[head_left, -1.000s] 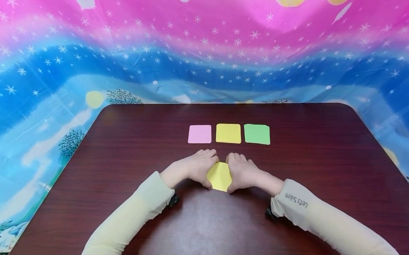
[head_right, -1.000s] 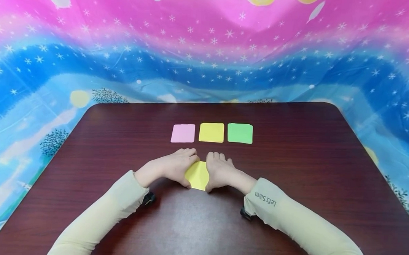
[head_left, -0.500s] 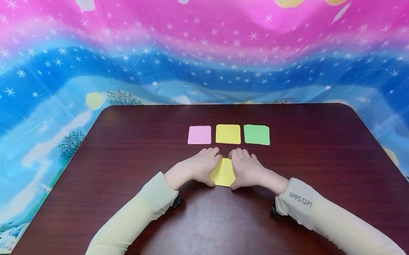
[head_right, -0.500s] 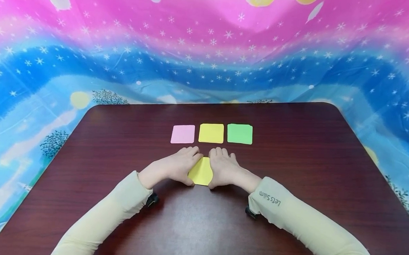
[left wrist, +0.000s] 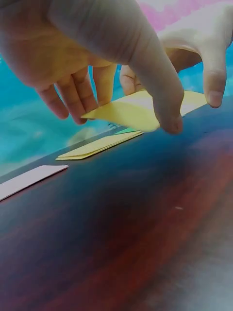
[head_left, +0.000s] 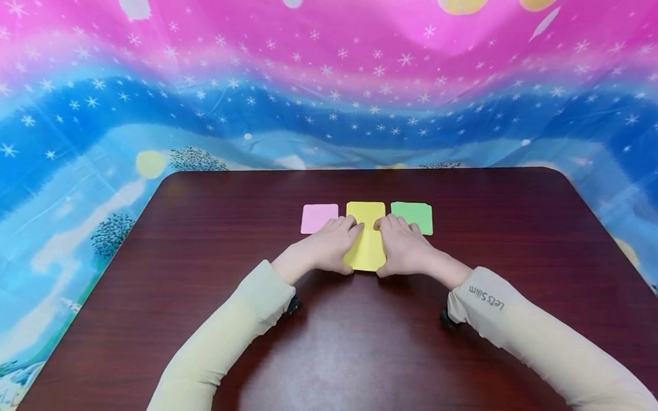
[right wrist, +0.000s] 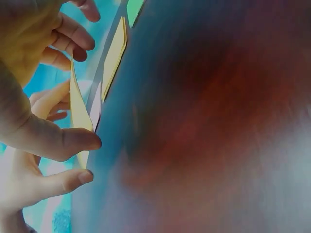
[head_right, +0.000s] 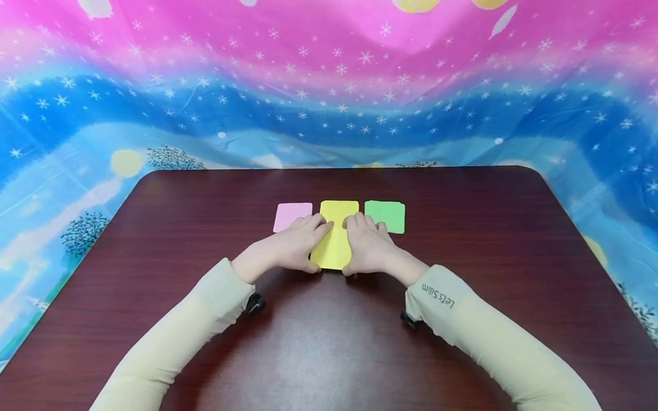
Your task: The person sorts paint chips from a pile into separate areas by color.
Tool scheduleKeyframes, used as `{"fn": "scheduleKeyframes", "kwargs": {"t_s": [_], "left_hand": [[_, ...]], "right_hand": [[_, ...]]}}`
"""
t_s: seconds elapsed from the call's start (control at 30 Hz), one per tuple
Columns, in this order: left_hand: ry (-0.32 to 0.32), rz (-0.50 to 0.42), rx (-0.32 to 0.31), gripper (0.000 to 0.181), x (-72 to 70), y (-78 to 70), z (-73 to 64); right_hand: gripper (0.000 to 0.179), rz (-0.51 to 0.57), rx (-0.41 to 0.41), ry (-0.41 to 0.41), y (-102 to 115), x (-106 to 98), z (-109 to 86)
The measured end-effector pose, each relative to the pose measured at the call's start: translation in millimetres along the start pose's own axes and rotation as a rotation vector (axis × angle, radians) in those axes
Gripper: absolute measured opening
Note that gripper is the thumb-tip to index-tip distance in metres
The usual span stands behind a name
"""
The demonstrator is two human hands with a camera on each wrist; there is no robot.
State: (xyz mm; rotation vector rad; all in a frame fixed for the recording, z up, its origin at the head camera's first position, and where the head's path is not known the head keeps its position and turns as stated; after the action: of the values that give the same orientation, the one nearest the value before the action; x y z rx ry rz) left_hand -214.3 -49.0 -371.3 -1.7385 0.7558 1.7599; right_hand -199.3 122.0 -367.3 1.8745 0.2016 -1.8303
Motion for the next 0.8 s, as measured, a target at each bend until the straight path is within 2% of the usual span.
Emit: {"fn": "scheduleKeyframes", "kwargs": {"t_s": [0.17, 0.37, 0.8], "left_hand": [[-0.004, -0.027, -0.021, 0.087, -2.5, 9.8, 11.4], [-0.005, -0.056, -0.036, 0.086, 1.1, 19.3, 23.6], [0.071, -0.132, -0.131, 0.077, 0.6, 37.7, 45.7]], "right_hand": [[0.082, -0.023, -0.013, -0.019, -9.7, -3.9, 12.5], [0.079, -0.025, -0.008, -0.043, -17.4, -2.8, 22.5], [0.077, -0.013, 0.021, -0.033, -36.0, -1.1, 46.7]]}}
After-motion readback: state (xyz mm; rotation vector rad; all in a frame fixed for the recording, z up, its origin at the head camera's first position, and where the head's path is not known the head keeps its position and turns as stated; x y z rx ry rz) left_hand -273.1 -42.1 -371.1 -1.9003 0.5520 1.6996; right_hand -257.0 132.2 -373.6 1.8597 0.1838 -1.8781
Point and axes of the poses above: each hand's wrist, its own z-axis towards the middle knuckle, its own x-axis out of the palm, y = z × x, the point moved 1 cm from there along z, towards the middle knuckle, and after that the axes turned 7 degrees about -y, right-handed, at the moved point
